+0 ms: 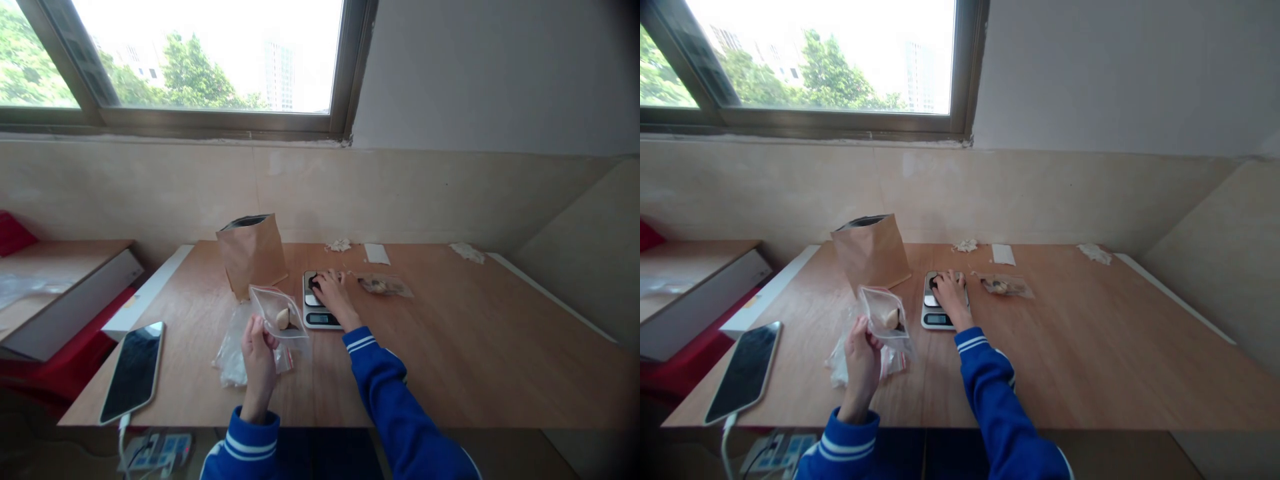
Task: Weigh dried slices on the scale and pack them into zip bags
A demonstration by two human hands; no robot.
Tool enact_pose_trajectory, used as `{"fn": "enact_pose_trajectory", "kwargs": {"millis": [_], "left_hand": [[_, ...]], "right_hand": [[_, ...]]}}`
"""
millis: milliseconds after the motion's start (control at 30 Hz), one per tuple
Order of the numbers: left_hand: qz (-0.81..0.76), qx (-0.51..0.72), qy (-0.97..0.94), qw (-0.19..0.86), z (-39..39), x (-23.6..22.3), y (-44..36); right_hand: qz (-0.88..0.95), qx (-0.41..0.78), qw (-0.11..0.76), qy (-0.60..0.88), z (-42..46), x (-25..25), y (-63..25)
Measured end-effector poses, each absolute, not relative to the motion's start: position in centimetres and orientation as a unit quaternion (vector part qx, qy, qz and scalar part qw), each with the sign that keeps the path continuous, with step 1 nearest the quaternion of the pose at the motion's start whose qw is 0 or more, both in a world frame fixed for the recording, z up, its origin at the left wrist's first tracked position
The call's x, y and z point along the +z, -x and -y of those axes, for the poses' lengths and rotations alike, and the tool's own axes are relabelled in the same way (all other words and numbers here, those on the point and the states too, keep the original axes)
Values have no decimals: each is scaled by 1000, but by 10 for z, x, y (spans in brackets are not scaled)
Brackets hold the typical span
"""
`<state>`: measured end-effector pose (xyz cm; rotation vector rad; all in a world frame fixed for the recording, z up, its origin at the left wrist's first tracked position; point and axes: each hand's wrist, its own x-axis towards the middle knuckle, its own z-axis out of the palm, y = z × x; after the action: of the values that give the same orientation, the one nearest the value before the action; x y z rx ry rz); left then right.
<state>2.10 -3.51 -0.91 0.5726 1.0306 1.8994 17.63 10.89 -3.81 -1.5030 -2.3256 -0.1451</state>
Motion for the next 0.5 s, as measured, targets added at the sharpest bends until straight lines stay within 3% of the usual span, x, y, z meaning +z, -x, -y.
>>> {"fn": "enact_pose_trajectory", "kwargs": {"millis": [100, 200, 333, 433, 500], "left_hand": [[-416, 779, -219, 415, 35, -7, -21], [-441, 754, -258, 413, 34, -12, -20], [-455, 732, -283, 421, 31, -23, -21], [-468, 719, -311, 409, 32, -25, -23], [-480, 712, -327, 394, 34, -23, -26]], "right_hand": [[823, -46, 212, 525, -96, -22, -180], [803, -9, 307, 511, -71, 7, -181], [774, 181, 435, 423, -32, 53, -176], [784, 310, 399, 360, -14, 73, -168], [803, 335, 342, 356, -9, 76, -162]]}}
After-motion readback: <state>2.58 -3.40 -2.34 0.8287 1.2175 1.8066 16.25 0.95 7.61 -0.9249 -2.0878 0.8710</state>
